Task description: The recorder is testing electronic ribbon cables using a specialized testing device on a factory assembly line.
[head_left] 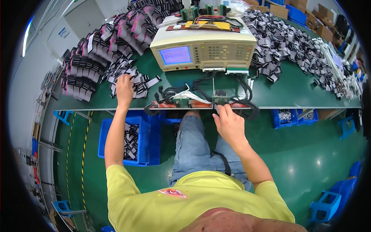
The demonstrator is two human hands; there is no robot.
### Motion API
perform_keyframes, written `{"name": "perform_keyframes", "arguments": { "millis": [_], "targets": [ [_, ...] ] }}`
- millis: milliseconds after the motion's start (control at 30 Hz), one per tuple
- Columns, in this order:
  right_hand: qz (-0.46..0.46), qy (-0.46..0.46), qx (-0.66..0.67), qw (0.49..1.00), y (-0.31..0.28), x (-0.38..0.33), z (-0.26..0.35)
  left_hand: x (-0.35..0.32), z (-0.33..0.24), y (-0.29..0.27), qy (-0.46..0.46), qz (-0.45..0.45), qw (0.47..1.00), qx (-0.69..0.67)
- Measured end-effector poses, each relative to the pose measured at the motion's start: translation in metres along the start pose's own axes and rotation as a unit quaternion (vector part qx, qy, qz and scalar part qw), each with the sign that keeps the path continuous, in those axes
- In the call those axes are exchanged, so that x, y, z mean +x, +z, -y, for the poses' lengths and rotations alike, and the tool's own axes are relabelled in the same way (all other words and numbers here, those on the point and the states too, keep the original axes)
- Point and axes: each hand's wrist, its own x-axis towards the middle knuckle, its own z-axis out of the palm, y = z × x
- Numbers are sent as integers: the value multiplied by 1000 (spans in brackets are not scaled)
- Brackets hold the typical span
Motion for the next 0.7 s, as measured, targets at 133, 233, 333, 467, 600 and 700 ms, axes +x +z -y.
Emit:
{"name": "perform_keyframes", "arguments": {
  "millis": [133, 233, 333, 467, 600, 700],
  "targets": [
    [40, 4, -36, 999, -1, 10, 1, 4, -39, -40, -90, -82, 981, -152],
    [38, 0, -49, 998, 14, 6, -3, -19, -95, -82, -104, -77, 960, -250],
    [24, 15, -55, 998, 24, -1, -15, -56, -158, -93, -126, -12, 922, -365],
    [4, 1, 1, 1000, 22, -5, -19, -110, -212, -93, -112, -11, 907, -405],
    [13, -209, 124, 970, -18, -68, 46, -138, -220, -79, -144, -27, 892, -428],
    [4, -101, 168, 981, -43, -72, 17, -142, -216, -76, -202, -28, 848, -488]
  ]
}}
